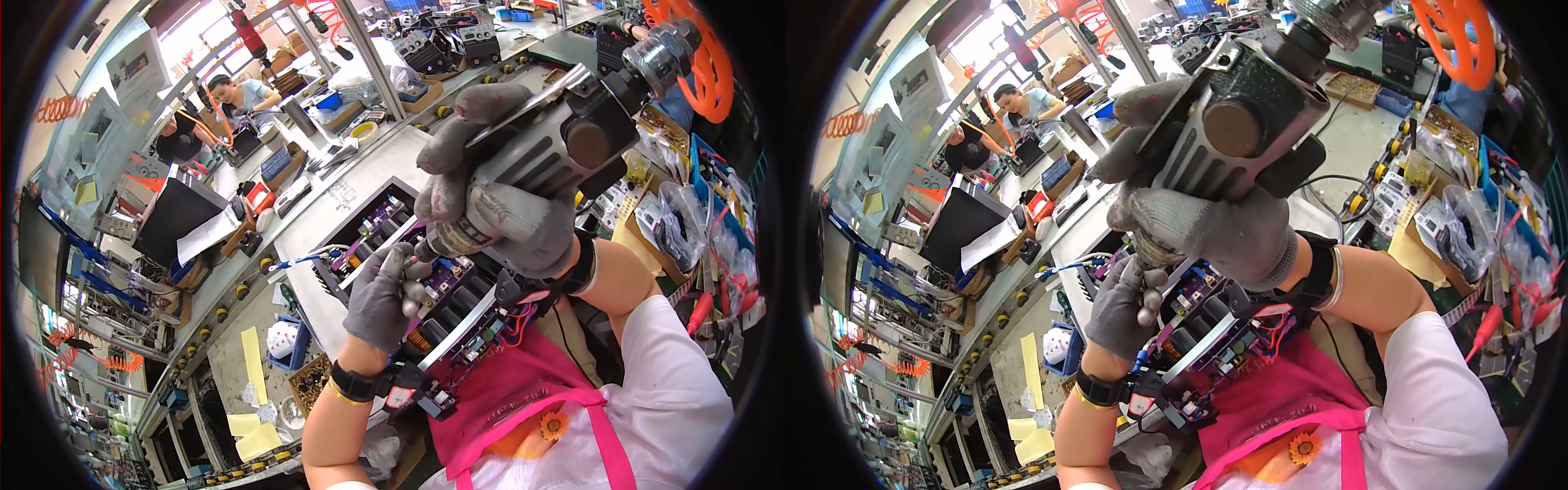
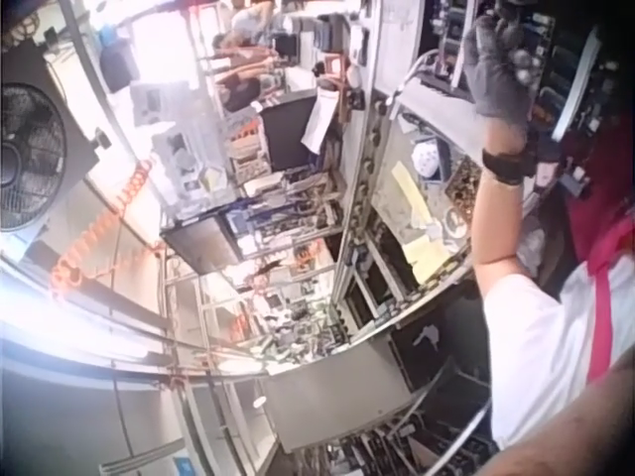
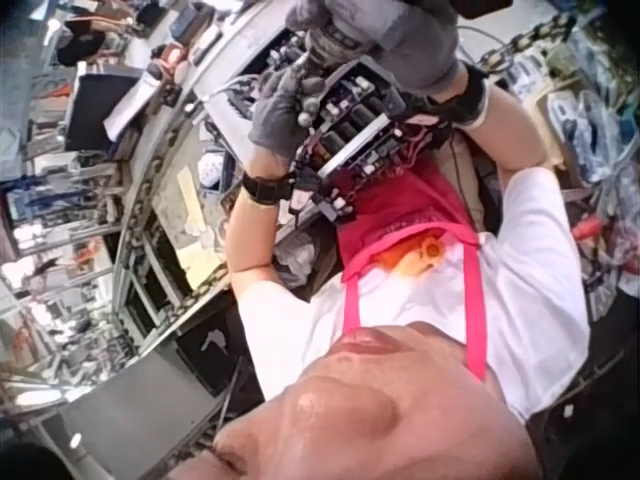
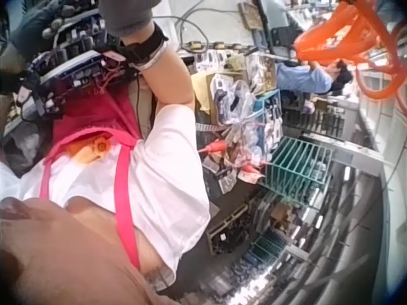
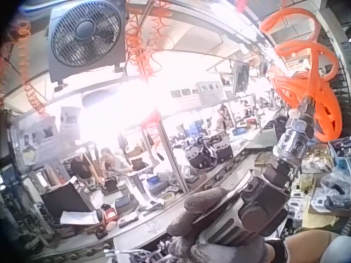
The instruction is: Assembling and labeling components for electronic welding machines on a factory assembly line.
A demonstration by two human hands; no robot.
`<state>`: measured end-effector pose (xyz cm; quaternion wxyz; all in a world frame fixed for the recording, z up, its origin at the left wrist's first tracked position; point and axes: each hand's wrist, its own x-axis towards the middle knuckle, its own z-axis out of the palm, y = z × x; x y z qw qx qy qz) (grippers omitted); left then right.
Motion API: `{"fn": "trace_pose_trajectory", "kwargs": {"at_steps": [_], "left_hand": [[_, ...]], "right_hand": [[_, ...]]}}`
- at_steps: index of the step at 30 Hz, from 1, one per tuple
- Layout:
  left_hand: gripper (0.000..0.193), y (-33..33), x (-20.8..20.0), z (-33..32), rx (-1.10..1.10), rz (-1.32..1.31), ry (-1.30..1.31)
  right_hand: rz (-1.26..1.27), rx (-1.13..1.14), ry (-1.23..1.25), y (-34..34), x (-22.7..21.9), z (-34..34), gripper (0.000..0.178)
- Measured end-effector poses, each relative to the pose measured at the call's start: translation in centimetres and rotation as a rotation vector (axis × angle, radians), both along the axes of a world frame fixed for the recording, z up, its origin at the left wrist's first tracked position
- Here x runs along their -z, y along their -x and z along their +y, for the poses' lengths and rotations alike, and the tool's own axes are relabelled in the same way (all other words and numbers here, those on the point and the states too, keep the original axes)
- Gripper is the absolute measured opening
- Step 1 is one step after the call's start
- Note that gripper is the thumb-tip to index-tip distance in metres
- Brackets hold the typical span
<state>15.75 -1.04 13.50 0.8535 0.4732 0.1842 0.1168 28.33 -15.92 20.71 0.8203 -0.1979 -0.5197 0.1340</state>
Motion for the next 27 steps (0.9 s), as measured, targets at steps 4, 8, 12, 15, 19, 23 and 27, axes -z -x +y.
{"fn": "trace_pose_trajectory", "kwargs": {"at_steps": [4, 8, 12, 15, 19, 23, 27], "left_hand": [[0.03, -0.4, -0.1, -0.3, 0.159, -0.04, 0.045], [0.035, -0.6, -0.4, -1.2, 0.086, -0.051, 0.033], [0.037, -0.6, -0.7, -1.5, 0.152, -0.053, 0.047], [0.035, -0.7, -1.0, -1.5, 0.161, -0.012, 0.125], [0.032, 0.1, -0.7, -1.7, 0.149, -0.079, 0.114], [0.028, -0.2, 0.3, -1.2, 0.107, -0.137, 0.167], [0.027, -0.1, 0.2, -1.2, 0.154, -0.125, 0.254]], "right_hand": [[0.0, -0.019, -0.107, 0.0, 0.7, 0.4, 0.058], [-0.096, 0.003, 0.014, -0.3, 1.3, -0.3, 0.057], [-0.085, 0.058, 0.084, -0.2, 1.8, -0.5, 0.057], [-0.111, 0.05, 0.007, -0.9, 1.5, -0.5, 0.057], [-0.091, 0.051, 0.017, -0.9, 1.4, -1.0, 0.057], [-0.074, -0.017, -0.055, -0.7, 1.5, -1.0, 0.057], [-0.061, -0.063, -0.097, -0.7, 1.5, -0.9, 0.056]]}}
